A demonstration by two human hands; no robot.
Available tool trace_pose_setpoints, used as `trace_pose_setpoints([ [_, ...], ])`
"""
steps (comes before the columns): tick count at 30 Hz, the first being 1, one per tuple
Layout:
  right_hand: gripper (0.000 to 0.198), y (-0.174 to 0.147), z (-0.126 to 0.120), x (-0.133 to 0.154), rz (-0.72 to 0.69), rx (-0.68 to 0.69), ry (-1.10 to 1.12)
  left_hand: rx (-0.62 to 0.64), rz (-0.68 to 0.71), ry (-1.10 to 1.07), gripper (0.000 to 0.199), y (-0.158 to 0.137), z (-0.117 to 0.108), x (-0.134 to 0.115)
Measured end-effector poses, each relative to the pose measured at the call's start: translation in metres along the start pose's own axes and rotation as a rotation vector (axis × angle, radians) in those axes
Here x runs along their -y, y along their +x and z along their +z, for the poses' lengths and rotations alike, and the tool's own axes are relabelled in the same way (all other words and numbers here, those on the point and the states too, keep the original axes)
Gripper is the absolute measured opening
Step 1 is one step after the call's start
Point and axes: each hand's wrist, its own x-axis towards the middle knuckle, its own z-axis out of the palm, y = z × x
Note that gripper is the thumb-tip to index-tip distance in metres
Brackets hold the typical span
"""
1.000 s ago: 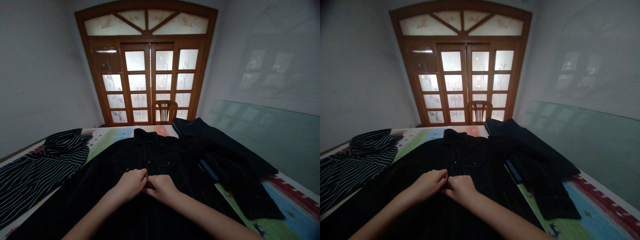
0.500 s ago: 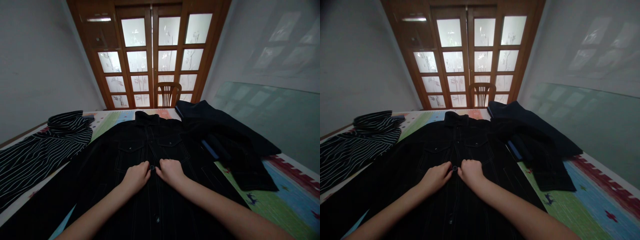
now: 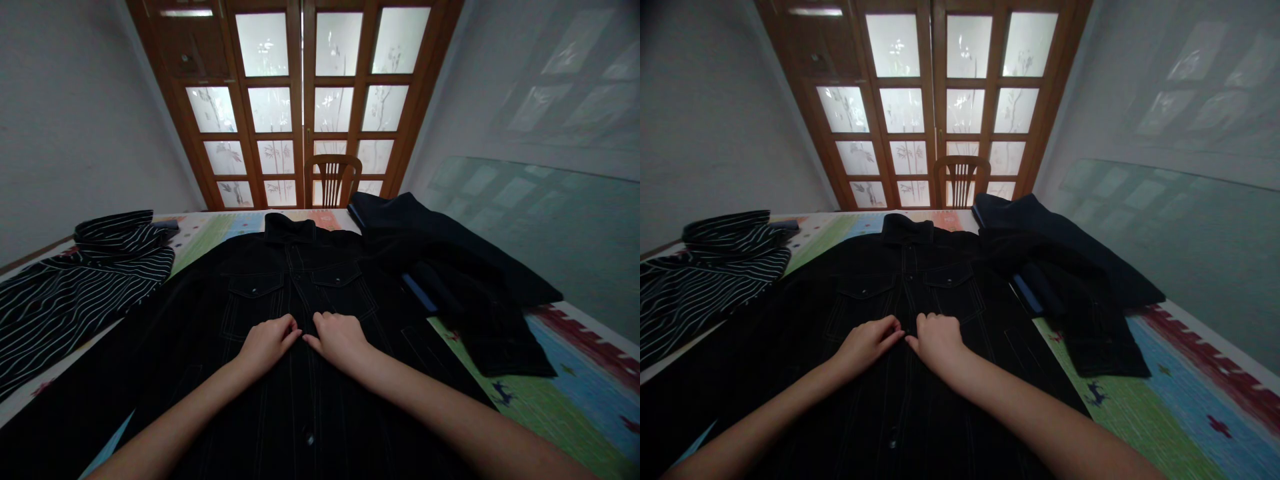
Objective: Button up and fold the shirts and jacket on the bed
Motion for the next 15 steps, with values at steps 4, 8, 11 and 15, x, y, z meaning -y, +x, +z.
trace_pose_setpoints([
  [4, 0.025, -0.0029, 0.0015, 0.0040, 0.004, -0.015, -0.014, 0.011, 0.015, -0.046, 0.016, 0.0017, 0.0006, 0.0018],
  [8, 0.025, -0.0061, 0.0002, 0.0069, 0.011, -0.011, -0.041, 0.045, 0.007, -0.091, 0.014, 0.0020, -0.0015, 0.0007],
  [11, 0.024, -0.0092, -0.0017, 0.0092, 0.031, -0.013, -0.075, 0.048, -0.006, -0.104, 0.012, 0.0015, -0.0025, -0.0007],
  [15, 0.022, -0.0085, -0.0014, 0.0102, 0.052, -0.026, -0.055, 0.028, 0.010, -0.116, 0.011, 0.0017, -0.0007, 0.0008],
])
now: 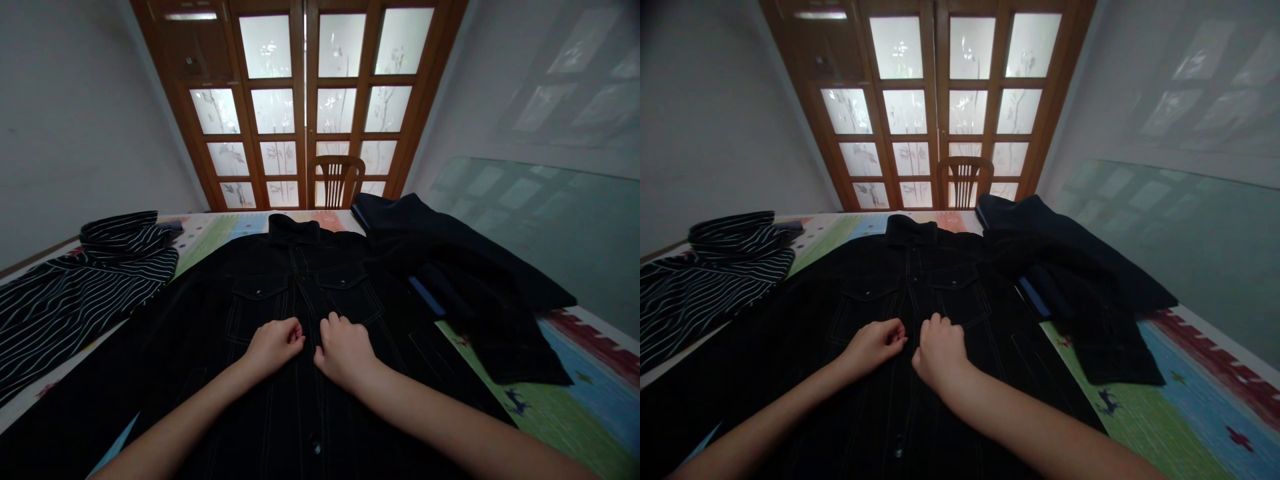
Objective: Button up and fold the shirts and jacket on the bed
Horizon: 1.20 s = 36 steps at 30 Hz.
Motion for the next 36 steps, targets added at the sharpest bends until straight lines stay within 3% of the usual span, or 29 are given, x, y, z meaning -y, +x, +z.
trace_pose_setpoints([
  [10, 0.023, 0.016, 0.002, -0.004, 0.018, 0.037, 0.033, -0.020, 0.051, 0.059, 0.010, 0.001, 0.002, 0.001],
  [19, 0.023, 0.022, -0.007, -0.024, 0.002, 0.116, 0.120, -0.048, 0.099, -0.035, 0.010, 0.002, 0.005, 0.008],
  [26, 0.021, 0.018, -0.014, -0.025, -0.041, 0.101, 0.162, -0.140, 0.310, 0.012, 0.007, -0.001, 0.008, 0.009],
  [30, 0.015, 0.019, -0.009, -0.023, -0.131, 0.064, 0.387, -0.156, 0.363, 0.083, 0.008, -0.001, 0.007, 0.009],
  [36, 0.013, 0.027, 0.006, -0.027, -0.165, 0.190, 0.806, -0.190, 0.369, 0.000, 0.005, -0.001, 0.009, 0.011],
])
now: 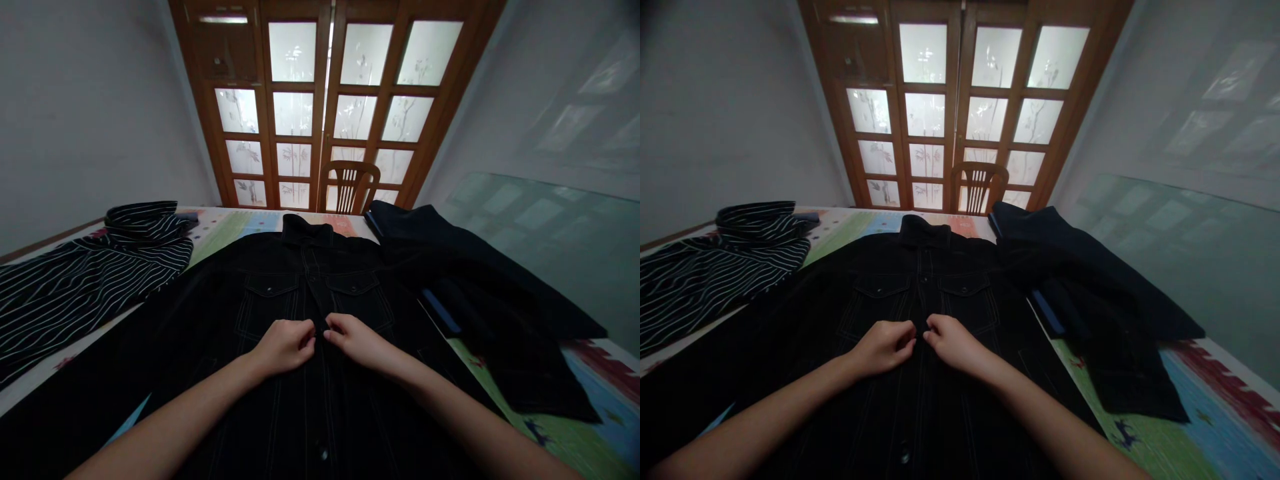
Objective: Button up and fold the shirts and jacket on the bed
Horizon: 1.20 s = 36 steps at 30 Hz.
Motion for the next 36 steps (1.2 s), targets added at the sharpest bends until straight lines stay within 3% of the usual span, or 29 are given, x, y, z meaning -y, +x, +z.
trace_pose_setpoints([
  [6, 0.009, -0.004, 0.004, -0.003, 0.112, 0.127, 0.336, -0.054, -0.044, -0.147, 0.005, 0.001, 0.003, 0.001],
  [10, 0.012, -0.004, 0.011, -0.001, 0.155, 0.072, 0.396, -0.047, -0.049, -0.178, 0.006, 0.002, 0.004, 0.001],
  [17, 0.013, -0.005, 0.021, -0.002, 0.156, 0.008, 0.582, 0.004, -0.023, -0.053, 0.006, 0.001, 0.001, 0.000],
  [22, 0.020, -0.001, 0.016, -0.008, 0.134, 0.103, 0.619, 0.032, 0.023, 0.086, 0.008, 0.000, 0.001, 0.000],
  [27, 0.023, 0.000, 0.015, -0.014, 0.123, 0.032, 0.324, 0.093, 0.039, 0.209, 0.010, -0.001, -0.003, 0.001],
  [33, 0.017, -0.009, 0.013, -0.010, -0.235, -0.189, -0.328, 0.131, 0.053, 0.290, 0.012, -0.002, -0.006, 0.002],
  [36, 0.016, -0.009, 0.013, -0.011, -0.319, -0.236, -0.433, 0.126, 0.067, 0.317, 0.013, -0.002, -0.005, 0.003],
])
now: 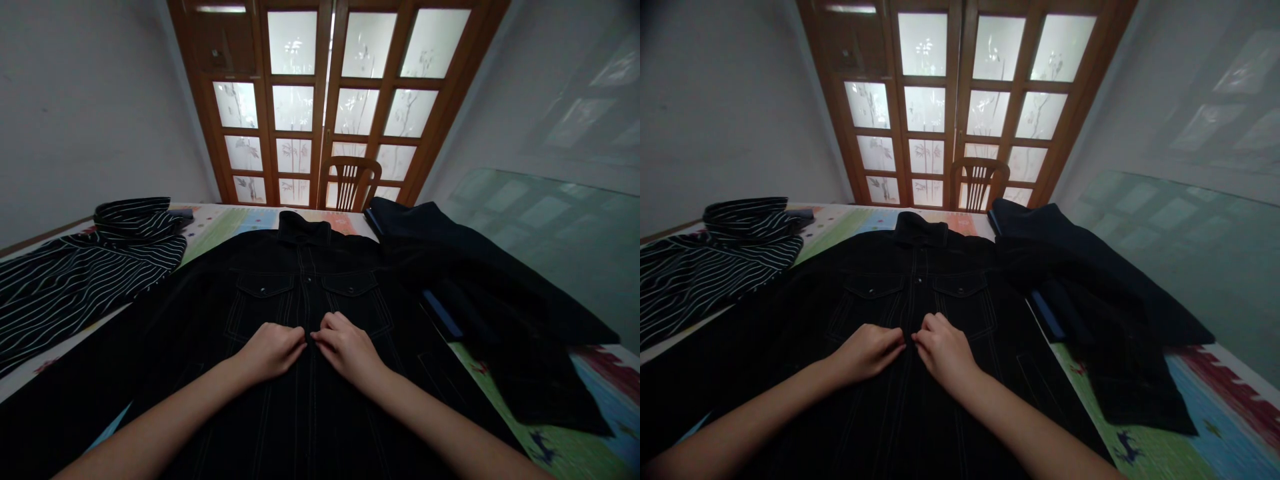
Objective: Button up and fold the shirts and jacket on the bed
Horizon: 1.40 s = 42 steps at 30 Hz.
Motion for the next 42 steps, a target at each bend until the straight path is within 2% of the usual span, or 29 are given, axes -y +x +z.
trace_pose_setpoints([
  [9, 0.011, 0.008, 0.012, -0.011, 0.030, -0.016, 0.298, -0.004, -0.011, -0.054, 0.012, 0.001, 0.000, 0.003],
  [15, 0.011, 0.014, 0.011, -0.011, 0.066, 0.017, 0.463, 0.011, 0.012, -0.004, 0.011, 0.002, -0.003, 0.002],
  [21, 0.010, 0.017, 0.009, -0.011, 0.084, 0.041, 0.459, -0.043, 0.004, 0.136, 0.005, 0.001, -0.006, 0.001],
  [25, 0.011, 0.018, 0.009, -0.012, 0.091, 0.068, 0.459, -0.069, 0.088, 0.238, 0.010, 0.001, -0.004, 0.001],
  [27, 0.011, 0.018, 0.008, -0.011, 0.098, 0.077, 0.456, -0.065, 0.114, 0.228, 0.013, 0.002, -0.003, 0.001],
  [33, 0.011, 0.018, 0.007, -0.011, 0.126, 0.080, 0.462, -0.002, 0.076, 0.155, 0.013, 0.003, -0.009, -0.002],
  [37, 0.011, 0.017, 0.009, -0.009, 0.151, 0.068, 0.431, 0.064, 0.107, 0.136, 0.015, 0.003, -0.015, -0.002],
  [42, 0.010, 0.016, 0.010, -0.005, 0.151, 0.066, 0.345, 0.087, 0.148, 0.124, 0.016, 0.001, -0.017, -0.001],
])
